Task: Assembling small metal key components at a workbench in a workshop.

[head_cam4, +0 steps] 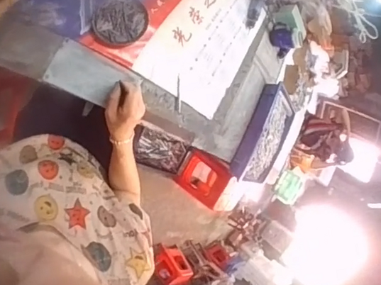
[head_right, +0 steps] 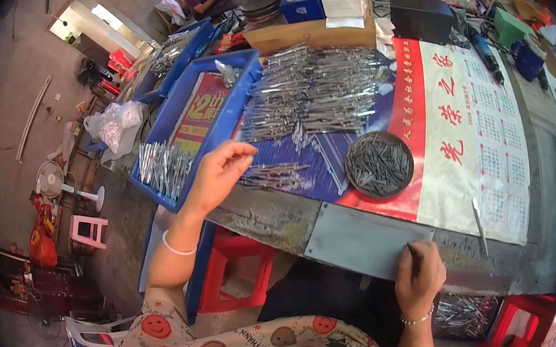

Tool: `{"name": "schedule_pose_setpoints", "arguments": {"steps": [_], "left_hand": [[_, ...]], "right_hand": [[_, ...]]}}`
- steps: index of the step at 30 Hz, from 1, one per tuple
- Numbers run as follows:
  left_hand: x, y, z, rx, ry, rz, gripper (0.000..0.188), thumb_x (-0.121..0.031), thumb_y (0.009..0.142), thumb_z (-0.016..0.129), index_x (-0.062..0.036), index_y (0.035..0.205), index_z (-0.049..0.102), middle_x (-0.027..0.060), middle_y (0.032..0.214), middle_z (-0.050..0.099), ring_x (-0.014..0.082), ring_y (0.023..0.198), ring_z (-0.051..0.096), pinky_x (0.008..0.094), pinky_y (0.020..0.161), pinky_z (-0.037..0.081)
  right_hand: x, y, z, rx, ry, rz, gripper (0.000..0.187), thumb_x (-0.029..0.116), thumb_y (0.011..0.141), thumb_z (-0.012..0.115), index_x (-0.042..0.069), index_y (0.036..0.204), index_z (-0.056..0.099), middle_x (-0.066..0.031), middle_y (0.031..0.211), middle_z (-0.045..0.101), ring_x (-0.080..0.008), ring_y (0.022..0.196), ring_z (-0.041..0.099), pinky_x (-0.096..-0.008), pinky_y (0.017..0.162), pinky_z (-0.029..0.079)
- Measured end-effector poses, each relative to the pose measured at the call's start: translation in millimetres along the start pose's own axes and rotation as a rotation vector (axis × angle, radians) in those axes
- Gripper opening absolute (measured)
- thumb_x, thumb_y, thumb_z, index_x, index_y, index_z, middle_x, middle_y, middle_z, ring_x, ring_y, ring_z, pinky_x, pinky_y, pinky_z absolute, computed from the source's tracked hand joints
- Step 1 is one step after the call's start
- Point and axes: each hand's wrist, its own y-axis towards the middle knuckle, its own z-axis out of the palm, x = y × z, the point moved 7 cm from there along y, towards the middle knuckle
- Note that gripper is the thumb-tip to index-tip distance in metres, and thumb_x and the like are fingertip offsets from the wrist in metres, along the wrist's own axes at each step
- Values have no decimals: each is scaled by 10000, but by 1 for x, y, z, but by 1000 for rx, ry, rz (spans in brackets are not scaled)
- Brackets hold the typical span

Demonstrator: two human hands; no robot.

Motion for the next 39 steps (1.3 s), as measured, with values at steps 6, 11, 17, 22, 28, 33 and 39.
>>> {"name": "schedule_pose_setpoints", "arguments": {"steps": [6,11,17,22,28,33,39], "left_hand": [[14,-11,23,40,142,78,141,-51,854,619,-8,983,653,78,903,619,155,786,591,261,693,463],[36,13,45,139,149,36,168,-76,810,662,-10,964,655,122,912,626,252,798,625,332,704,497],[63,32,62,430,77,-137,213,-179,788,726,-6,823,606,102,817,614,202,738,602,327,690,479],[56,34,64,466,122,-72,250,-187,786,734,-6,853,576,100,791,614,200,724,596,326,674,478],[66,32,51,233,-17,-108,217,-123,808,715,-7,856,539,57,710,586,117,648,542,279,597,448],[52,15,24,-104,-133,36,138,-61,849,662,-6,874,538,21,702,536,79,657,483,241,603,414],[1,-67,30,-168,-596,-46,82,-8,885,597,-11,936,533,2,855,549,65,755,491,210,679,438]], "right_hand": [[1,-2,2,12,-10,11,72,-20,815,595,-13,869,548,-153,761,554,-311,640,550,-334,585,440],[2,-4,1,-1,-22,13,68,-19,816,593,-9,867,549,-149,755,551,-310,634,549,-335,580,437],[4,-4,0,-12,-37,1,75,-20,807,597,-5,857,544,-145,740,539,-316,622,539,-345,568,430],[2,-4,-1,-15,-57,8,89,-27,798,604,0,859,545,-141,736,542,-312,614,540,-348,561,429],[12,2,-1,-28,-67,-54,81,-20,796,616,5,843,554,-131,724,551,-300,603,547,-351,547,427],[4,11,6,158,56,193,84,17,812,635,5,862,568,-128,726,557,-287,633,573,-331,581,457],[29,72,26,279,-117,-96,157,19,791,611,15,935,551,-146,839,584,-324,795,580,-395,688,457]]}}
